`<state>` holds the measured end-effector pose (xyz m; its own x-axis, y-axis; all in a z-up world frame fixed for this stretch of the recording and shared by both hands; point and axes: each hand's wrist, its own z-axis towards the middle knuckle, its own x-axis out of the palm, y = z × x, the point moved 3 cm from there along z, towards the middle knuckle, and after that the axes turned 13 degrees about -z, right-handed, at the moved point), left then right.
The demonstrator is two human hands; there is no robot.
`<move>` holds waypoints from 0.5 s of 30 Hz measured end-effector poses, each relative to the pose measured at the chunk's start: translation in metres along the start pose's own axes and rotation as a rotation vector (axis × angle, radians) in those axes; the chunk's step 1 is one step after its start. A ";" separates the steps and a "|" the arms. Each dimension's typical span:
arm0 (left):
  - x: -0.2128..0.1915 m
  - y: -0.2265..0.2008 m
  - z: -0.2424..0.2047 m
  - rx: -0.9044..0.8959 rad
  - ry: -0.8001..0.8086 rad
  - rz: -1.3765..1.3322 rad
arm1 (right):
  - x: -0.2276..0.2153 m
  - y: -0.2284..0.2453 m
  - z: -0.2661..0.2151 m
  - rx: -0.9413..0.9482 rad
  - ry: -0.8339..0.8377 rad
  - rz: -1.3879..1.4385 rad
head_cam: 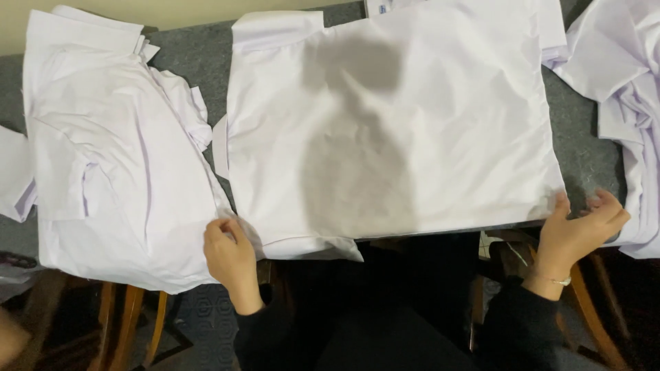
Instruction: A person is smoothing and folding a white collared shirt on a work table in a factory setting.
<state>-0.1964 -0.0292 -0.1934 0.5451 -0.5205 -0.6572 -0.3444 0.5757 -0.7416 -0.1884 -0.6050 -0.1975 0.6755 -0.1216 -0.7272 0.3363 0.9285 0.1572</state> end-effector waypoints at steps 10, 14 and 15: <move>0.097 -0.082 0.040 0.535 0.294 0.234 | 0.018 0.201 0.016 -0.616 0.565 0.249; 0.099 -0.060 0.053 0.264 0.492 0.241 | 0.057 0.170 0.019 -0.531 0.862 0.019; 0.099 -0.057 0.054 0.221 0.507 0.214 | 0.058 0.161 0.021 -0.497 0.831 -0.002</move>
<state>-0.0812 -0.0796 -0.2090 0.0289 -0.5837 -0.8115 -0.2092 0.7903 -0.5759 -0.0814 -0.4701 -0.2008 -0.0683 -0.0142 -0.9976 -0.1078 0.9941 -0.0067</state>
